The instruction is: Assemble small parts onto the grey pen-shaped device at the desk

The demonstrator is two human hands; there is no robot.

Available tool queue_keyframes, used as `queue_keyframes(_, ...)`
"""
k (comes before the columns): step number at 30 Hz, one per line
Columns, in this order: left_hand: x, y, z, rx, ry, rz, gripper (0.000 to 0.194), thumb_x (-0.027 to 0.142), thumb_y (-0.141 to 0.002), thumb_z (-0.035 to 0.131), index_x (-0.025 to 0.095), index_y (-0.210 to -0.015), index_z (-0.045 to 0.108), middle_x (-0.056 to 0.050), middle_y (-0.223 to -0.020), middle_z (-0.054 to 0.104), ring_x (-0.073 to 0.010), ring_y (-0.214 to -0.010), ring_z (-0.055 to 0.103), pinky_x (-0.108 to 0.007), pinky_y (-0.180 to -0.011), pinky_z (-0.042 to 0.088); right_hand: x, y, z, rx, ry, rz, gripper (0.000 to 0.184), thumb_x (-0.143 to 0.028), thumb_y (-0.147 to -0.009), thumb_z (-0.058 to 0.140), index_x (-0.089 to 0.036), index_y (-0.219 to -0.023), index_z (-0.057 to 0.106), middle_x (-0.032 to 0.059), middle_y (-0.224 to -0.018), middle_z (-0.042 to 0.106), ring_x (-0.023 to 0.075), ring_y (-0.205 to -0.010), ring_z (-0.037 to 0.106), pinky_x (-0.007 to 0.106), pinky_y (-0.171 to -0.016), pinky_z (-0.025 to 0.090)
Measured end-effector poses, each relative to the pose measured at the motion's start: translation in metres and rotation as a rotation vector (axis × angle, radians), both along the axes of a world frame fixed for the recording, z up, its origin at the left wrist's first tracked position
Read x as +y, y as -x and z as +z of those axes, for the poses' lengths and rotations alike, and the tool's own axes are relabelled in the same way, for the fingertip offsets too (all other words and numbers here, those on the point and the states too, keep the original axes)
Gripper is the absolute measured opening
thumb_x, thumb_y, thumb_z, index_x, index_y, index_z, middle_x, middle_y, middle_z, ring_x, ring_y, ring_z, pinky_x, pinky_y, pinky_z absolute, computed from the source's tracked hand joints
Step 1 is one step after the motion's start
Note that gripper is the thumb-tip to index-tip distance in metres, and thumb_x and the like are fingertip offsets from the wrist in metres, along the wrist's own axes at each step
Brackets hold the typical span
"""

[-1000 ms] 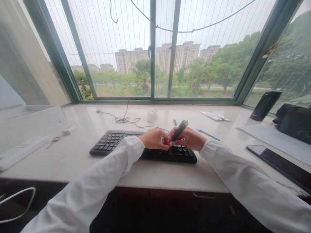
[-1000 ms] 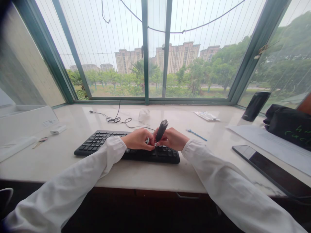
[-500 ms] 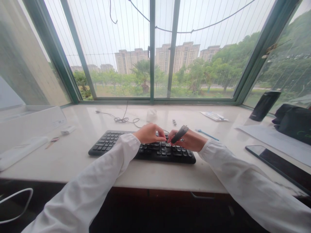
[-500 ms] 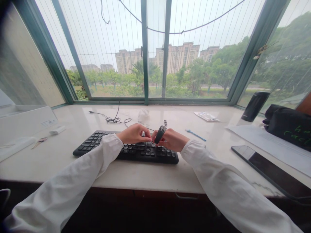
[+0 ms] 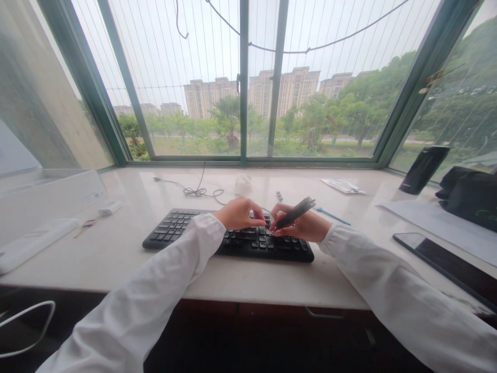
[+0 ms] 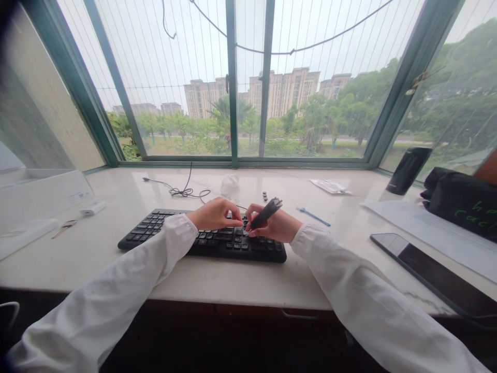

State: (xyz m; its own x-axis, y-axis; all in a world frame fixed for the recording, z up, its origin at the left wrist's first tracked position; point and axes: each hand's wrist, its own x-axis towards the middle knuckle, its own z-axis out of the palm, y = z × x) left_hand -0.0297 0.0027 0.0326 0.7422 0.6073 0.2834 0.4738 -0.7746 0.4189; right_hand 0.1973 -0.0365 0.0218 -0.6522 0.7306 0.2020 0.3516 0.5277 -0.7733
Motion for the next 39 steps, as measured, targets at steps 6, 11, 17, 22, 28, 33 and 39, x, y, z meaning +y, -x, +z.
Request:
queue_keyframes(6,-0.002,0.000,0.005,-0.007,0.022,0.002,0.021,0.036,-0.078,0.066,0.017,-0.081,0.075,-0.002,-0.075,0.070,-0.0099,-0.066,0.057,-0.021,-0.063,0.039,0.006,-0.001,0.000,0.128,0.150,0.015,0.035,-0.037,-0.067,0.079,-0.016,-0.087,0.060,0.0012,-0.077,0.065,0.0156,-0.076,0.064,0.031,-0.072,0.054)
queue_keyframes(11,0.000,0.002,0.004,-0.009,0.022,-0.012,0.021,0.036,-0.078,0.066,0.018,-0.082,0.075,-0.002,-0.076,0.071,-0.0106,-0.069,0.059,-0.021,-0.065,0.040,0.005,-0.001,0.004,0.222,0.262,-0.040,0.043,-0.051,-0.068,0.076,-0.015,-0.084,0.058,0.0024,-0.078,0.065,0.0169,-0.079,0.065,0.034,-0.077,0.056)
queue_keyframes(17,0.002,0.002,0.001,-0.005,0.003,-0.027,0.022,0.037,-0.079,0.065,0.018,-0.083,0.075,-0.002,-0.076,0.071,-0.0096,-0.067,0.058,-0.020,-0.064,0.039,0.003,0.004,0.005,0.239,0.342,-0.111,0.051,-0.065,-0.074,0.063,-0.016,-0.083,0.054,0.0051,-0.077,0.068,0.0161,-0.070,0.067,0.030,-0.067,0.057)
queue_keyframes(22,-0.004,0.001,0.005,0.056,0.013,-0.038,0.026,0.044,-0.077,0.066,0.022,-0.086,0.076,0.000,-0.075,0.071,-0.0089,-0.064,0.056,-0.020,-0.061,0.037,0.009,0.008,-0.003,0.198,0.263,-0.294,0.053,-0.068,-0.077,0.057,-0.015,-0.079,0.057,0.0076,-0.071,0.068,0.0156,-0.062,0.064,0.026,-0.056,0.053)
queue_keyframes(28,-0.012,-0.005,0.003,0.120,-0.020,0.021,0.033,0.054,-0.068,0.072,0.027,-0.086,0.076,0.003,-0.074,0.070,-0.0099,-0.064,0.058,-0.021,-0.061,0.034,0.010,0.004,-0.003,0.005,0.063,-0.423,0.056,-0.067,-0.081,0.053,-0.014,-0.079,0.072,0.0050,-0.063,0.064,0.0134,-0.055,0.058,0.026,-0.056,0.049)
queue_keyframes(33,-0.013,-0.010,-0.003,0.119,-0.051,0.044,0.026,0.049,-0.070,0.071,0.027,-0.083,0.077,0.003,-0.072,0.071,-0.0098,-0.063,0.058,-0.021,-0.060,0.034,0.007,0.008,-0.003,0.049,0.138,-0.464,0.048,-0.062,-0.077,0.062,-0.014,-0.077,0.069,0.0019,-0.056,0.060,0.0128,-0.050,0.057,0.024,-0.049,0.049)
queue_keyframes(39,-0.015,-0.012,-0.003,0.112,-0.079,0.061,0.020,0.043,-0.070,0.071,0.026,-0.079,0.077,0.004,-0.068,0.070,-0.0093,-0.059,0.056,-0.021,-0.058,0.034,0.008,0.011,-0.007,0.186,0.239,-0.472,0.040,-0.053,-0.069,0.074,-0.017,-0.069,0.056,0.0010,-0.056,0.063,0.0156,-0.051,0.063,0.026,-0.051,0.056)
